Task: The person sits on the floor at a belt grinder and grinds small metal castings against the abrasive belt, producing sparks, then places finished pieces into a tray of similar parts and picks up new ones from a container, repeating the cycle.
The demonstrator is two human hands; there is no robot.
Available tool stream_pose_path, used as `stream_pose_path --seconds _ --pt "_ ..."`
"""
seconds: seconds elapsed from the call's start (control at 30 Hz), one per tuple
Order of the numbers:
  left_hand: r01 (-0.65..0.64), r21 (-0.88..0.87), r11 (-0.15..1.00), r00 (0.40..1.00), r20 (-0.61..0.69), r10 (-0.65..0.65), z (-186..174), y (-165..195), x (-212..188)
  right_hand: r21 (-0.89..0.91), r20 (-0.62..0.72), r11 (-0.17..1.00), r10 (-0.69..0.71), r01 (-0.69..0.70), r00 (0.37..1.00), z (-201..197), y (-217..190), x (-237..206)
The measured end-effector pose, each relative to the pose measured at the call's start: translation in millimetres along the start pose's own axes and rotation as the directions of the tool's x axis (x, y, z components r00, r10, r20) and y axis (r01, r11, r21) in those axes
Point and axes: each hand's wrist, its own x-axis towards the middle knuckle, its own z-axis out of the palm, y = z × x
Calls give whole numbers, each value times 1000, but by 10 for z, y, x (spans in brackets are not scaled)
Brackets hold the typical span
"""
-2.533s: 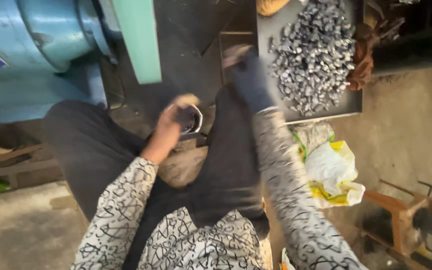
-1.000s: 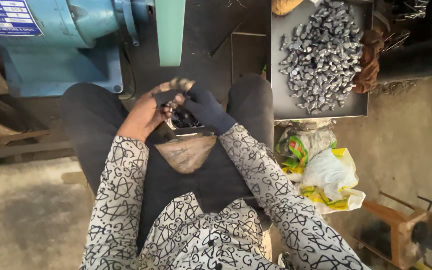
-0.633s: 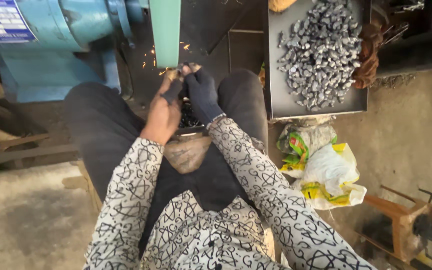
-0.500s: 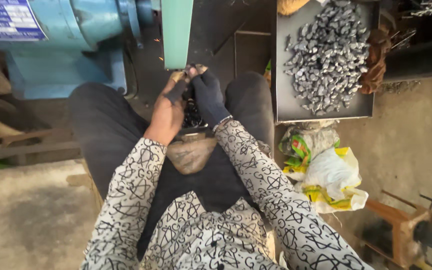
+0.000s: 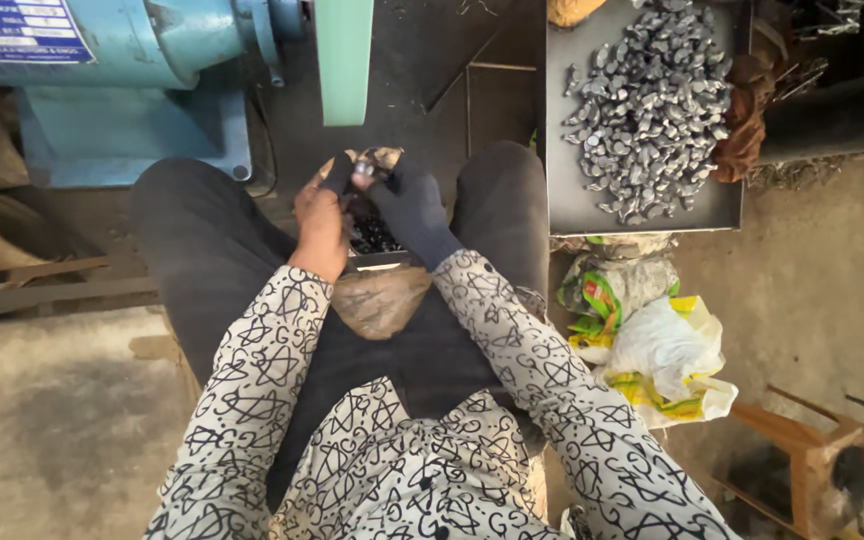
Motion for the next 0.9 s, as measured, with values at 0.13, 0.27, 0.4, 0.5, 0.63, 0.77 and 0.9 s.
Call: stream_pose_path --seconds 0.13,0.27,0.4,0.5,0.63,0.77,0.9 --pt "69 -169 983 978 204 -34 97 -3 26 384 -43 915 154 -126 987 1 114 339" --pt "88 -223 971 939 345 -6 240 114 -107 469 56 817 352 -336 934 -19 200 598" --pt "60 -170 984 939 344 2 263 290 -260 454 4 873 198 -178 980 -26 227 391" --pt "-149 -44 988 911 383 155 258 337 -346 -272 12 949 -160 158 987 -45 197 132" --pt "-180 56 982 952 260 160 271 358 -332 182 139 970 135 -159 981 5 167 62" --pt "-97 309 946 993 94 71 322 457 -115 426 219 816 327 -392 919 117 193 239" --pt "-213 254 943 973 143 182 288 436 -93 252 171 934 216 -255 961 186 202 248"
